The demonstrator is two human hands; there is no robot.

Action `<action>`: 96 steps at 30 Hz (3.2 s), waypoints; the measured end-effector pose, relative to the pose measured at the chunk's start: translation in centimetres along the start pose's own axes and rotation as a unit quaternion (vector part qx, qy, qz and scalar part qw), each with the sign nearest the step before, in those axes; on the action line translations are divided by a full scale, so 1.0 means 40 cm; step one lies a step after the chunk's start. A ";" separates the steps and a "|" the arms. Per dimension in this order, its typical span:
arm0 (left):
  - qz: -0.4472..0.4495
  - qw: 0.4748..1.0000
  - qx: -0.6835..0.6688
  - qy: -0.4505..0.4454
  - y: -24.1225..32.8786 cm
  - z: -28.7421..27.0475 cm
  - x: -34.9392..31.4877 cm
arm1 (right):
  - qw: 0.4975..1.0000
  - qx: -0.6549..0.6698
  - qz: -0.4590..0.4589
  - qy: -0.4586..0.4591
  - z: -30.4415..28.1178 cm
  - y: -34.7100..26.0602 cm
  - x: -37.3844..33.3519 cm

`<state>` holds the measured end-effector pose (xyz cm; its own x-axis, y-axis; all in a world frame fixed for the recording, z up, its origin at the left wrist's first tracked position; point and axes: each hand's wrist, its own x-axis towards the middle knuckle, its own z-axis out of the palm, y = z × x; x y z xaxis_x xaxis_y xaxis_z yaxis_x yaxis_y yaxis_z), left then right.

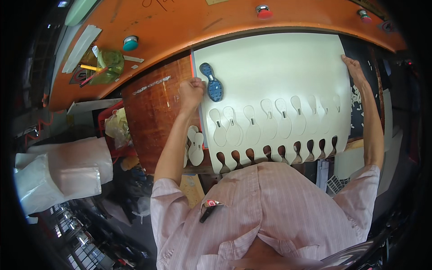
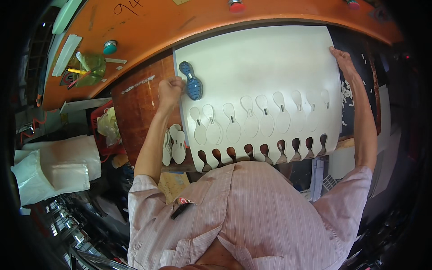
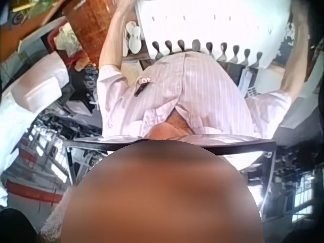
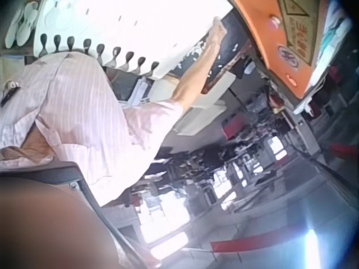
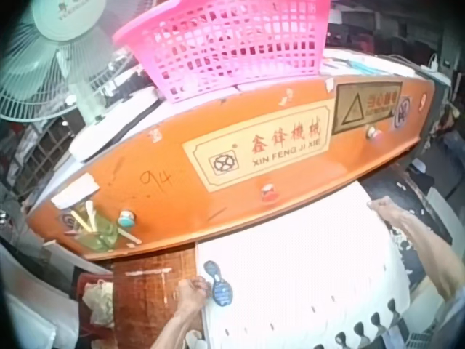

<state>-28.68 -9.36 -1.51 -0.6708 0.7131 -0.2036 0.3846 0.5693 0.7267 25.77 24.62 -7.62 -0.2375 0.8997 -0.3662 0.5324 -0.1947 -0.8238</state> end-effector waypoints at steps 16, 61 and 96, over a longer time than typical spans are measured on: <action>-0.008 0.982 -0.048 -0.182 -0.021 -0.038 0.090 | 0.996 0.058 0.031 -0.065 -0.017 -0.019 -0.014; 0.024 0.982 -0.081 -0.168 -0.019 -0.030 0.112 | 0.986 0.118 0.008 -0.117 -0.040 0.012 0.077; 0.202 0.979 0.021 0.008 -0.044 -0.024 -0.127 | 0.897 -0.092 -0.430 -0.037 0.776 -0.370 -0.385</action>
<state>-26.55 -14.38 -1.13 -0.4673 0.8778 0.1052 0.6468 0.2583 0.7176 -3.67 1.52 -3.24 -0.6746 0.6565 0.3374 0.2498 0.6332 -0.7326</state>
